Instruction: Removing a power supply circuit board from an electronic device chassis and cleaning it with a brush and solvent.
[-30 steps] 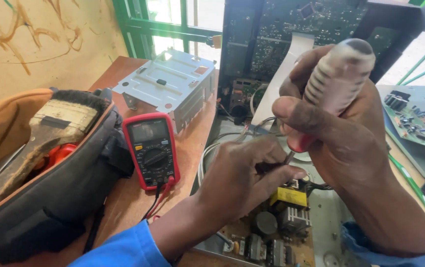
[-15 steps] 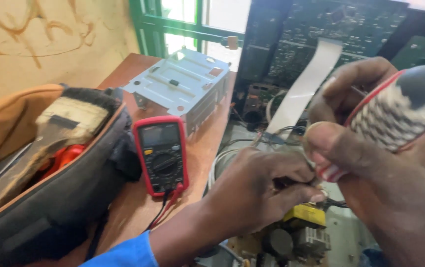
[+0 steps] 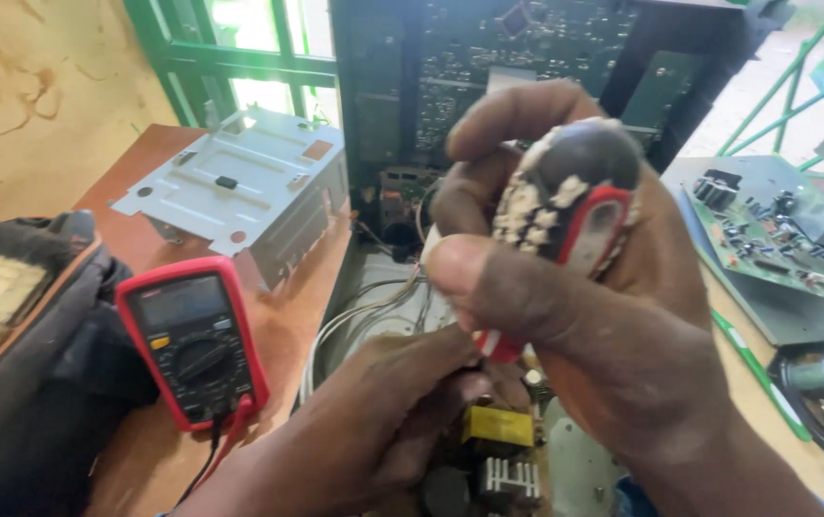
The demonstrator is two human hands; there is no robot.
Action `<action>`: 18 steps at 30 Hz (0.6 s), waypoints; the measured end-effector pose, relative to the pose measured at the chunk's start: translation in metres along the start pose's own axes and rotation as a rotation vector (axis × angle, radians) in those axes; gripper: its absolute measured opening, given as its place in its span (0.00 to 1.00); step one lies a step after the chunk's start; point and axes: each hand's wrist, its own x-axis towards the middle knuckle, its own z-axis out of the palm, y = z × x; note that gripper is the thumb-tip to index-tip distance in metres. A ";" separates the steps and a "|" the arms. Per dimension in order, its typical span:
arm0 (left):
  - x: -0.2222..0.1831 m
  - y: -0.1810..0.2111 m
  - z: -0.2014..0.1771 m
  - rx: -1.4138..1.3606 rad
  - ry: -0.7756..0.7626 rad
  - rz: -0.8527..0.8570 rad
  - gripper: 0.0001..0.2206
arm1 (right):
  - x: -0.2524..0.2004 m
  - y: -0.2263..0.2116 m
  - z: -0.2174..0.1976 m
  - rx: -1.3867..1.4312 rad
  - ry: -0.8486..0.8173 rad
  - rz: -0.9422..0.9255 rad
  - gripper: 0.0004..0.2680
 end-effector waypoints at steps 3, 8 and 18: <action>-0.001 -0.018 0.009 0.155 0.152 0.074 0.09 | 0.002 0.001 -0.004 -0.024 0.014 0.003 0.15; 0.000 -0.024 0.020 0.249 0.324 -0.128 0.07 | 0.004 0.003 -0.006 -0.042 0.026 0.017 0.14; -0.006 -0.017 0.022 0.176 0.423 -0.086 0.10 | 0.002 0.009 0.005 0.015 0.001 0.039 0.15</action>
